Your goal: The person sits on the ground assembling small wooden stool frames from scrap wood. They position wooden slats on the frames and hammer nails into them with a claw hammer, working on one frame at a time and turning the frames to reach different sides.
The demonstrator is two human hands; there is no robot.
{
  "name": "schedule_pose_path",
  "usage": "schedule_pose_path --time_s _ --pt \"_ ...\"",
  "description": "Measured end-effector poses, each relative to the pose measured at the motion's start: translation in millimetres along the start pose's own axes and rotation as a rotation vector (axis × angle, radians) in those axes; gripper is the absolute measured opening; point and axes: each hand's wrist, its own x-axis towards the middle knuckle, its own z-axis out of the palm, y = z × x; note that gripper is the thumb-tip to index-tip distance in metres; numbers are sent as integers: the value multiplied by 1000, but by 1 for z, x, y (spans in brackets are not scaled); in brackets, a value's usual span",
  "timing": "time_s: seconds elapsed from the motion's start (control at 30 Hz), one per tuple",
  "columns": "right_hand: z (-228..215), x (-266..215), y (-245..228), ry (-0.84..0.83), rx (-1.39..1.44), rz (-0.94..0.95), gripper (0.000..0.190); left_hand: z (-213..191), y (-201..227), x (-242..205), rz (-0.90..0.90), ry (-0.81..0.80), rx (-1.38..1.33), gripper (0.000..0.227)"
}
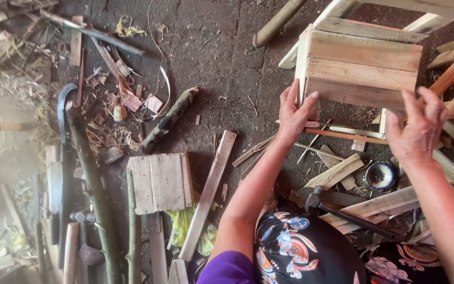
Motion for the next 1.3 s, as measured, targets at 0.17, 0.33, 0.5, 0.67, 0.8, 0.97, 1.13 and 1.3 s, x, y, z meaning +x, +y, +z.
schedule_pose_path --time_s 0.17,0.33,0.5,0.67,0.8,0.97,1.13,1.3 --pt "19 45 -69 -36 -9 -251 66 -7 -13 1 24 -77 -171 101" --pt "37 64 -89 -141 1 -327 78 -8 -49 16 73 -98 -265 91" --pt "28 80 -95 -178 83 -370 71 0 -82 30 162 -109 -315 80" --pt "31 82 -92 -207 153 -384 63 -7 -73 27 116 -140 -338 80" --pt "33 85 -91 -188 187 -359 63 -6 -75 27 133 -149 -318 80" --pt "34 85 -95 -191 141 -372 66 -7 -72 26 135 -143 -297 81" --pt "31 83 -90 -182 165 -358 66 -5 -82 30 148 -138 -277 78" --pt "20 82 -93 -181 176 -342 60 -2 -85 29 174 -118 -288 77"
